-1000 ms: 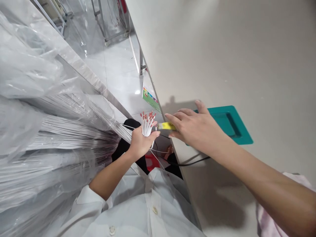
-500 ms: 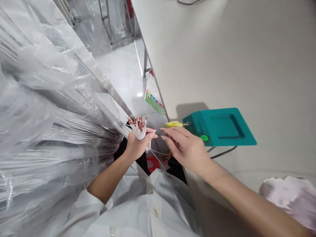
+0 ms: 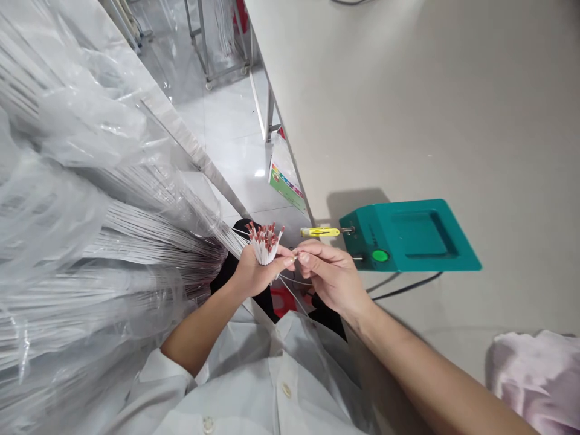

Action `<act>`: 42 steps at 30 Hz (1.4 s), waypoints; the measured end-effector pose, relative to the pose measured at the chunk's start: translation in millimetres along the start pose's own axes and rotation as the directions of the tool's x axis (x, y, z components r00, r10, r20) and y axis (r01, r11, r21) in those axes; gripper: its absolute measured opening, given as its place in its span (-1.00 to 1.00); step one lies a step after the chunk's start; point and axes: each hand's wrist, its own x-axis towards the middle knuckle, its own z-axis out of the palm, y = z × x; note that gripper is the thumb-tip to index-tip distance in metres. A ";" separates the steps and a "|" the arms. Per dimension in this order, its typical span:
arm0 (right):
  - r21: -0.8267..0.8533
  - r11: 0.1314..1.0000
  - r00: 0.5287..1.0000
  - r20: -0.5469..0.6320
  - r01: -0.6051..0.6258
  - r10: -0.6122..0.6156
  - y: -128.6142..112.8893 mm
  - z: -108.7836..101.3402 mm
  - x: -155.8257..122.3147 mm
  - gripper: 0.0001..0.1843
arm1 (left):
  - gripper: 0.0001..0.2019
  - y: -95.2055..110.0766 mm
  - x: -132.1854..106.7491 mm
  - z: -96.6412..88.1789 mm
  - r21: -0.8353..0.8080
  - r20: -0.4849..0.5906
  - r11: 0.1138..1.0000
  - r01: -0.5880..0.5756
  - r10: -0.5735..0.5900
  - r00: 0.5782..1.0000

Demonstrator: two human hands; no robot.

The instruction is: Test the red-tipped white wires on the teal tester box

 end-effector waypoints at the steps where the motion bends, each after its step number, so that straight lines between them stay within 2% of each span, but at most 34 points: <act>1: 0.002 1.000 0.999 0.035 -0.030 0.029 -2.3 -2.4 0.4 -0.90 | -0.81 -0.4 0.0 0.4 0.006 -0.002 1.000 0.015 -0.015 1.000; 4: -0.095 0.995 0.999 0.035 -0.013 0.017 -11.4 -12.0 2.0 -0.82 | -0.80 -0.9 -0.1 1.3 0.012 -0.009 0.996 0.087 -0.087 0.996; 7: -0.215 0.968 0.990 -0.028 0.129 -0.139 -19.5 -19.8 3.1 -0.80 | -0.77 2.4 0.1 0.8 0.039 -0.003 0.990 0.135 -0.135 0.991; 9: -0.300 0.921 0.964 -0.014 0.247 -0.264 -23.9 -21.5 3.4 -0.85 | -0.75 6.5 0.5 -0.3 0.075 -0.011 0.986 0.151 -0.150 0.989; 11: -0.368 0.877 0.944 0.009 0.309 -0.329 -27.4 -20.1 3.2 -0.89 | -0.74 9.9 0.8 -1.8 0.095 -0.037 0.984 0.153 -0.150 0.988; 14: -0.417 0.865 0.959 0.065 0.278 -0.277 -29.1 -14.3 2.6 -0.90 | -0.77 10.7 0.9 -3.8 0.098 -0.036 0.987 0.125 -0.122 0.992; 18: -0.462 0.847 0.965 0.114 0.263 -0.237 -21.9 -4.8 1.9 -0.89 | -0.85 7.0 0.3 -4.1 0.138 0.135 0.990 0.036 -0.055 0.989; 20: -0.464 0.845 0.963 0.105 0.267 -0.247 -16.6 -1.6 1.8 -0.92 | -0.87 5.3 -0.3 -3.5 0.155 0.193 0.988 -0.007 -0.024 0.981; 22: -0.471 0.850 0.970 0.059 0.235 -0.235 -12.6 -0.1 1.6 -0.90 | -0.87 3.6 -0.8 -3.0 0.157 0.193 0.988 -0.010 -0.020 0.981; 25: -0.464 0.872 0.983 -0.014 0.157 -0.185 -10.4 -0.2 1.1 -0.86 | -0.80 -0.3 -1.1 -2.5 0.083 0.105 0.996 0.032 -0.040 0.994; 27: -0.446 0.886 0.988 -0.019 0.129 -0.154 -11.2 -0.6 0.5 -0.83 | -0.75 -4.0 -0.2 -2.3 -0.050 -0.039 0.996 0.068 -0.070 0.997; 28: -0.440 0.889 0.989 -0.012 0.128 -0.148 -12.1 -0.6 0.2 -0.81 | -0.74 -5.9 0.7 -2.3 -0.135 -0.133 0.987 0.081 -0.100 0.986; 30: -0.431 0.892 0.989 0.005 0.135 -0.147 -14.0 -0.1 -0.4 -0.74 | -0.72 -9.0 3.2 -2.4 -0.298 -0.310 0.952 0.067 -0.162 0.937; 32: -0.414 0.901 0.991 0.024 0.131 -0.133 -15.2 1.0 -0.8 -0.70 | -0.71 -10.1 5.3 -3.1 -0.381 -0.419 0.925 0.014 -0.186 0.889; 33: -0.405 0.906 0.992 0.035 0.123 -0.120 -15.1 1.7 -0.9 -0.70 | -0.72 -9.7 5.7 -3.4 -0.382 -0.438 0.924 -0.005 -0.177 0.881; 35: -0.396 0.911 0.993 0.061 0.117 -0.101 -12.9 3.0 -1.5 -0.73 | -0.75 -7.4 4.5 -3.6 -0.324 -0.422 0.946 -0.011 -0.134 0.896; 39: -0.411 0.899 0.986 0.127 0.151 -0.108 -2.5 4.6 -3.4 -0.83 | -0.80 0.3 -1.8 -1.1 -0.126 -0.244 0.992 0.019 -0.049 0.968; 42: -0.450 0.876 0.981 0.155 0.172 -0.113 3.0 4.4 -4.3 -0.84 | -0.82 4.0 -4.0 0.4 -0.043 -0.145 0.999 0.030 -0.036 0.989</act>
